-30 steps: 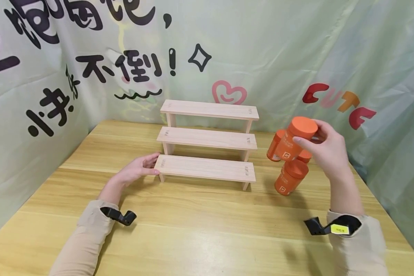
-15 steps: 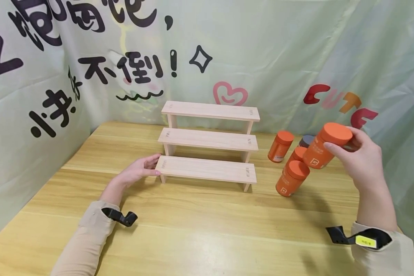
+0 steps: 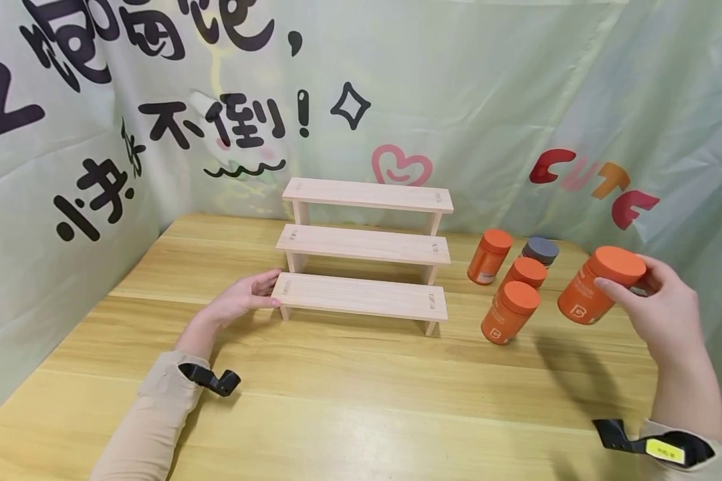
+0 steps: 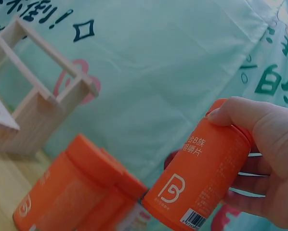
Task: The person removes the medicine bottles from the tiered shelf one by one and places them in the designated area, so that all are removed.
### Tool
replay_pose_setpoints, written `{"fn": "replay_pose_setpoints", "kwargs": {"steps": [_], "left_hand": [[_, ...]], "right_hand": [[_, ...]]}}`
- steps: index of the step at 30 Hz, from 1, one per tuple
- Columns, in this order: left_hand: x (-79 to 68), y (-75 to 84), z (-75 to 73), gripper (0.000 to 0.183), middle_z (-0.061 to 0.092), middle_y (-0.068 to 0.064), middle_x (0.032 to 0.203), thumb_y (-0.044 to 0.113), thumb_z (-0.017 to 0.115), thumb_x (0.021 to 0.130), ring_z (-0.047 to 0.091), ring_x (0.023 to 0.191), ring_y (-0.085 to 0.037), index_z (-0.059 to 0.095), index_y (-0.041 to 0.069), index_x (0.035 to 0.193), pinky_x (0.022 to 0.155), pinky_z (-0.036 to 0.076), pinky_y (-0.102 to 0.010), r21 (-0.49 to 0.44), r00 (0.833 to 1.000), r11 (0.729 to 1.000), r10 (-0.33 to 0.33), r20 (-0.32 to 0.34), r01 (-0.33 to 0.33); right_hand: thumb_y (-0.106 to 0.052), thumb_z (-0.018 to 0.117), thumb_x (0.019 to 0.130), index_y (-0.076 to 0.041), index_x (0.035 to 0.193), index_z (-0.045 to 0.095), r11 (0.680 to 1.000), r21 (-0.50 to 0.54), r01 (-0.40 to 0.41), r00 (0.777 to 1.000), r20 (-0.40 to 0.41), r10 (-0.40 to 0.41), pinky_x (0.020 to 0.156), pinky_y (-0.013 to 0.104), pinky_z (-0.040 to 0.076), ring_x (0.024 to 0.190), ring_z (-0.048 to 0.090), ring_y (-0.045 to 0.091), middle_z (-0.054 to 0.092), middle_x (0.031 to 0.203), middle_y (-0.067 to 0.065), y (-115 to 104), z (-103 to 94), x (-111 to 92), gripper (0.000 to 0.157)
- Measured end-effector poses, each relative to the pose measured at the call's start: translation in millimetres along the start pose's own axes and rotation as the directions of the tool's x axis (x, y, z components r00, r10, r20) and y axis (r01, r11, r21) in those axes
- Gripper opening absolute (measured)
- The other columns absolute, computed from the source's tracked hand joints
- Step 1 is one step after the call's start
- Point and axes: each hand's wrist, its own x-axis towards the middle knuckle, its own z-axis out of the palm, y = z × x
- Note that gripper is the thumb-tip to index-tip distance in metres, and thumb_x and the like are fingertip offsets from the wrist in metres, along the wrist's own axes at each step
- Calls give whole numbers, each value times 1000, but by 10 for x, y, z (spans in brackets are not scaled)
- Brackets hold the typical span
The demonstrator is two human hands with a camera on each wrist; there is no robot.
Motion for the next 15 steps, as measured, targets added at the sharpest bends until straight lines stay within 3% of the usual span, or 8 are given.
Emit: {"fn": "replay_pose_setpoints", "kwargs": {"steps": [3,6,10,13,14,15], "left_hand": [[1,-9,-2,80,22,-25,148,5,65,83,23,135,-37,15,-8,144,110,18,-46,1,1000,1000,-3,-4,3],[4,-22,-7,79,21,-25,148,5,64,84,22,135,-38,14,-8,144,110,18,-46,4,1000,1000,2,1,-2],[9,-32,-12,79,21,-26,148,5,64,84,22,135,-38,14,-9,144,110,17,-47,-3,1000,1000,10,6,-10],[11,-27,-11,79,21,-26,147,6,64,84,21,135,-38,14,-9,144,110,17,-47,-8,1000,1000,12,8,-12],[11,-23,-10,79,21,-26,148,6,64,84,21,135,-38,14,-9,144,110,17,-47,-10,1000,1000,11,8,-11],[11,-19,-9,80,21,-26,148,6,64,84,21,135,-38,13,-8,144,110,17,-47,-11,1000,1000,10,8,-10]], "right_hand": [[-14,61,88,-33,120,42,998,-66,-20,999,31,22,62,0,34,77,40,-11,41,90,-28,108,-5,-26,42],[-20,62,88,-14,131,43,988,-149,-45,997,54,53,57,3,33,74,39,-10,41,91,-25,200,13,-49,47],[-28,61,88,12,137,29,966,-249,-72,993,72,93,54,6,33,72,36,-11,42,97,-13,298,53,-66,70],[-31,60,89,13,137,27,957,-277,-86,988,96,117,53,8,34,73,35,-10,48,104,8,382,74,-57,74],[-33,61,88,7,139,30,955,-283,-91,988,92,121,53,8,34,73,35,-11,49,105,5,484,77,-31,72],[-33,61,88,7,140,30,954,-284,-99,986,102,132,58,12,39,76,40,-5,50,110,12,562,79,-5,72]]}}
